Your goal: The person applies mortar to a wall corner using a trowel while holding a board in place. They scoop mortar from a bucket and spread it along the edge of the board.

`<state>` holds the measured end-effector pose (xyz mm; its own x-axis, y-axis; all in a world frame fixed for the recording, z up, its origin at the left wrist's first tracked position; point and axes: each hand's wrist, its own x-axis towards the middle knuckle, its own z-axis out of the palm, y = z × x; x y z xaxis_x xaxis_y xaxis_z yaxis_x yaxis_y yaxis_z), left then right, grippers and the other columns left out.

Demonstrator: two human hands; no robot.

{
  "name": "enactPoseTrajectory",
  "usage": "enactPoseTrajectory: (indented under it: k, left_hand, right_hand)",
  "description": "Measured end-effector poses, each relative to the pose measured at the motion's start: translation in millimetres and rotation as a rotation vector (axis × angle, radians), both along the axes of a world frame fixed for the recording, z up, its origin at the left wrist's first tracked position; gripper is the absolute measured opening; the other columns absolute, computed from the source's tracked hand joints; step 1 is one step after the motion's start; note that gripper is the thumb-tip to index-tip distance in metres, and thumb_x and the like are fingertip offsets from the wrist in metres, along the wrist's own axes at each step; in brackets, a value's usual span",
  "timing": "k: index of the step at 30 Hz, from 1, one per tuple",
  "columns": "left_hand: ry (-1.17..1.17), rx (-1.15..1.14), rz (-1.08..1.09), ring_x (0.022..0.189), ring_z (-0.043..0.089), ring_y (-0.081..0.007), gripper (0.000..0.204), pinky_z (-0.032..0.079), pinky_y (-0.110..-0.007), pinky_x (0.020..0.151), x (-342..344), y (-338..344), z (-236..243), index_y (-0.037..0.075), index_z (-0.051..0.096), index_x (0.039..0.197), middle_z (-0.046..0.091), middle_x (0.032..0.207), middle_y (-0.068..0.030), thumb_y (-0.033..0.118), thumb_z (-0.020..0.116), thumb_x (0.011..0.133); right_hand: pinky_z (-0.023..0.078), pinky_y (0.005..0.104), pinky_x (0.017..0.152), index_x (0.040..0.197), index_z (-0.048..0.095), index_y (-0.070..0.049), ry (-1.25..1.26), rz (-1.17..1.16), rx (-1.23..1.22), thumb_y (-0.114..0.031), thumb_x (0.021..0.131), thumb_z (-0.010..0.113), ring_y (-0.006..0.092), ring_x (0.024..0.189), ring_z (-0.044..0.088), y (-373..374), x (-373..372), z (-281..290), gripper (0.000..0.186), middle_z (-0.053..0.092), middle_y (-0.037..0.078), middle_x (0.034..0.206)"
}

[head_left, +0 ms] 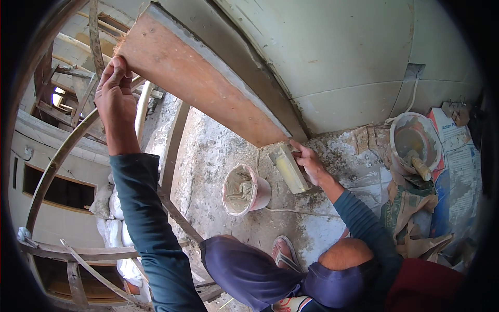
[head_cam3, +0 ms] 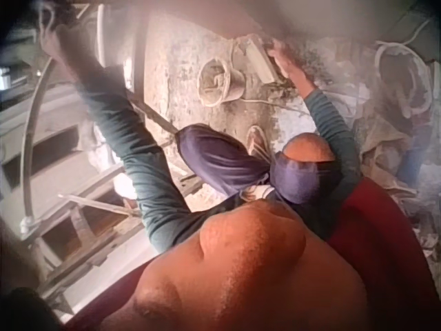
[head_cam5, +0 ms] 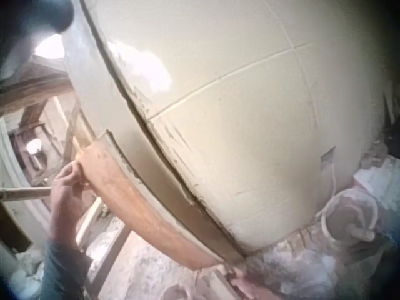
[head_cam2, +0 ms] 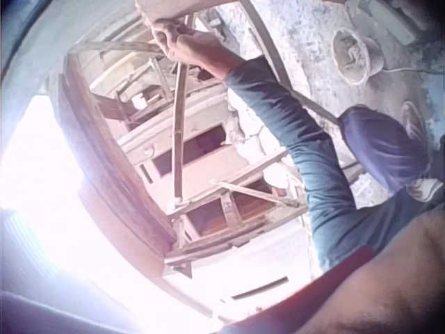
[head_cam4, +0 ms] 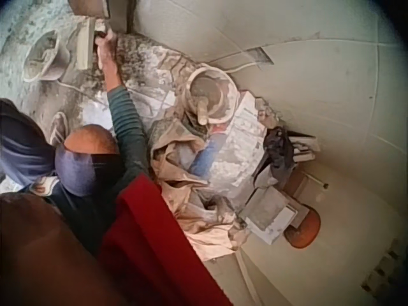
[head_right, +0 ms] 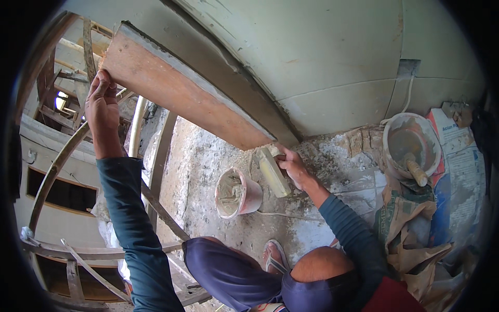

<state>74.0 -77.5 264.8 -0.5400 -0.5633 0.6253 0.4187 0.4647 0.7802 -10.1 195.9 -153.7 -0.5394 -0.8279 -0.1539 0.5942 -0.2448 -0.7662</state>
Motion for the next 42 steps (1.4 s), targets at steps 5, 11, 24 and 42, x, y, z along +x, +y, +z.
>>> enactPoseTrajectory:
  k: [5,11,24,42]
  left_hand:
    - [0.038,0.036,-0.064,0.087,0.060,-0.0132,0.022,0.050,-0.025,0.082,-4,1,6,-0.003,0.069,0.112,0.069,0.103,-0.0065,0.005,0.071,0.092]
    - [0.040,-0.010,-0.050,0.079,0.053,-0.0112,0.015,0.049,-0.024,0.077,-15,18,8,-0.003,0.069,0.107,0.066,0.094,-0.0031,0.006,0.069,0.094]
    - [0.101,-0.017,0.071,0.094,0.066,-0.0136,0.017,0.054,-0.027,0.087,-40,23,30,-0.002,0.069,0.109,0.071,0.103,-0.0058,0.008,0.067,0.097]
    - [0.188,-0.136,0.190,0.091,0.069,-0.0163,0.021,0.057,-0.029,0.088,-65,24,75,-0.006,0.071,0.108,0.073,0.101,-0.0097,0.007,0.073,0.092]
  right_hand:
    - [0.047,0.0261,0.087,0.134,0.055,-0.003,0.030,-0.037,-0.107,0.003,0.081,0.047,0.0143,0.097,0.063,-9,-4,9,0.054,0.068,0.007,0.107]
    - [0.054,0.0325,0.092,0.141,0.051,-0.006,-0.142,-0.094,-0.225,0.003,0.077,0.044,0.0185,0.104,0.066,-14,-2,26,0.065,0.068,0.009,0.118]
    - [0.052,0.0291,0.086,0.150,0.041,-0.012,-0.054,-0.131,-0.245,0.000,0.078,0.043,0.0160,0.096,0.066,-41,-24,40,0.073,0.071,0.009,0.110]
    - [0.053,0.0267,0.079,0.148,0.043,-0.012,-0.028,-0.107,-0.277,0.005,0.079,0.044,0.0140,0.091,0.065,-50,-34,87,0.072,0.067,0.007,0.106]
